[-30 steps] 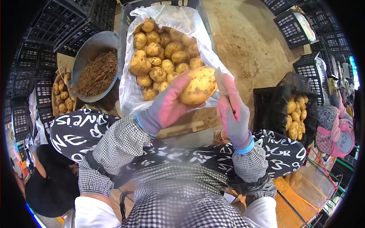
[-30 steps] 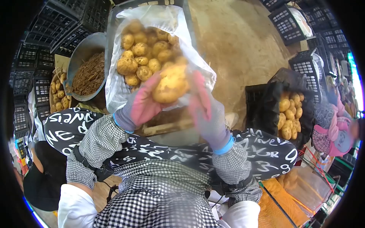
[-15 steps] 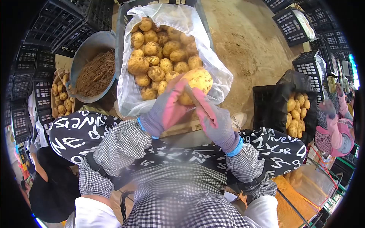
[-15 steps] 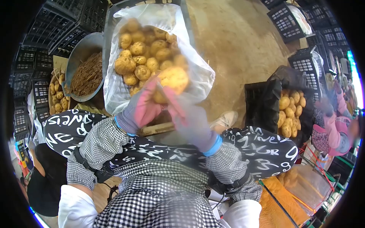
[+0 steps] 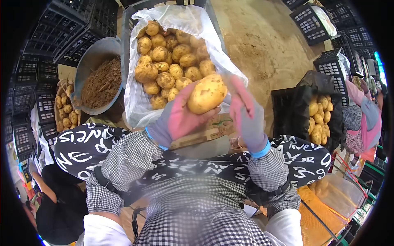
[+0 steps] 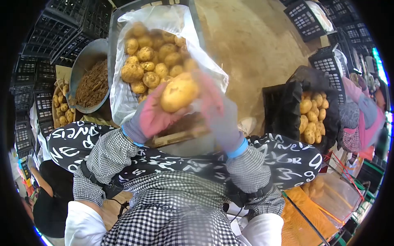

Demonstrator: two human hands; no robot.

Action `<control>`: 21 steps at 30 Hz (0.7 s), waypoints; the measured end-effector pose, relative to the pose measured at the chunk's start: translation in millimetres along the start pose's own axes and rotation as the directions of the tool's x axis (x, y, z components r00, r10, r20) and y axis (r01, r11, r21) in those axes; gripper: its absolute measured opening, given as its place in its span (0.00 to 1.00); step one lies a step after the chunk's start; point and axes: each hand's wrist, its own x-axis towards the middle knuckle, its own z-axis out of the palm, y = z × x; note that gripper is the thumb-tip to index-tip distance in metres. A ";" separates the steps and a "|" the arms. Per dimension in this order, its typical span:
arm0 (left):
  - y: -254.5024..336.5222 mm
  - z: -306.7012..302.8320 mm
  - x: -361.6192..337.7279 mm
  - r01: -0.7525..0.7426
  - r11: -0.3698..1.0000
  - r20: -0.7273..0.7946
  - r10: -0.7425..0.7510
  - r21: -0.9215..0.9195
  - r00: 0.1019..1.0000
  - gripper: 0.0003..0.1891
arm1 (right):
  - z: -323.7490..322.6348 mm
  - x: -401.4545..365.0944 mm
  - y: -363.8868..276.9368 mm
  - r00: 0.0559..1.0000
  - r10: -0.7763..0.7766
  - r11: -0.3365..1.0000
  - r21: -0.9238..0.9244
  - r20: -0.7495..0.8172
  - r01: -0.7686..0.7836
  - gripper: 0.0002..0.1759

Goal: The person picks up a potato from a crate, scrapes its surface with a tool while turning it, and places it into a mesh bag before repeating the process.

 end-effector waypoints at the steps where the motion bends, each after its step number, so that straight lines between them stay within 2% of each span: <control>1: 2.7 -0.4 0.8 0.109 0.981 0.108 -0.093 -0.159 0.990 0.25 | -5.1 3.9 5.2 0.998 0.010 0.999 -0.049 -0.066 -0.014 0.25; 2: 5.6 -0.8 1.6 0.242 0.926 0.214 -0.183 -0.290 0.960 0.26 | -10.3 7.7 10.2 0.991 0.021 0.995 -0.095 -0.131 -0.033 0.25; 3: 12.9 -10.1 3.4 0.430 0.821 0.483 -0.224 -0.374 0.847 0.27 | -13.8 13.3 15.5 0.986 -0.049 0.986 -0.163 -0.158 0.023 0.25; 4: 16.2 -16.2 4.8 0.618 0.684 0.717 -0.199 -0.387 0.669 0.29 | -15.4 11.0 17.6 0.989 -0.027 0.992 -0.125 -0.144 0.009 0.25; 5: 13.8 -19.5 4.5 0.582 0.724 0.666 -0.231 -0.369 0.709 0.30 | -16.6 9.0 18.9 0.991 -0.006 0.996 -0.086 -0.131 -0.005 0.25; 7: 17.2 -10.7 -2.9 0.510 0.798 0.554 -0.278 -0.322 0.785 0.32 | 2.6 6.8 -19.5 0.981 0.192 0.963 0.189 0.019 -0.192 0.26; 9: 21.9 9.1 -14.3 0.291 0.955 0.231 -0.272 -0.056 0.934 0.32 | 7.9 7.1 -15.8 0.980 0.199 0.973 0.126 -0.025 -0.195 0.26; 10: 22.3 16.0 -18.1 0.203 0.973 0.067 -0.212 0.112 0.975 0.32 | 9.6 7.1 -13.2 0.978 0.203 0.976 0.096 -0.047 -0.198 0.26; 13: 13.1 14.8 -15.5 0.035 0.982 0.032 -0.041 0.186 0.999 0.33 | 0.1 7.7 -5.9 0.954 0.284 0.958 0.076 -0.094 -0.278 0.23; 16: 25.8 24.5 -18.6 0.122 0.945 -0.024 -0.120 0.304 0.992 0.30 | 1.8 3.9 -9.2 0.959 0.267 0.964 0.031 -0.099 -0.265 0.23; 19: 21.6 16.5 -16.4 0.100 0.941 0.015 -0.111 0.324 0.994 0.30 | 8.9 3.6 -16.1 0.949 0.293 0.948 0.164 -0.112 -0.274 0.26; 20: 15.4 5.3 -12.1 -0.083 0.842 0.118 0.023 0.533 0.993 0.32 | 8.5 3.3 -5.0 0.971 0.203 0.979 0.032 -0.126 -0.200 0.27; 21: 6.1 -12.3 -6.9 -0.267 0.674 0.248 0.128 0.689 0.960 0.36 | 7.4 2.3 15.4 0.986 0.111 0.987 -0.101 -0.127 -0.124 0.27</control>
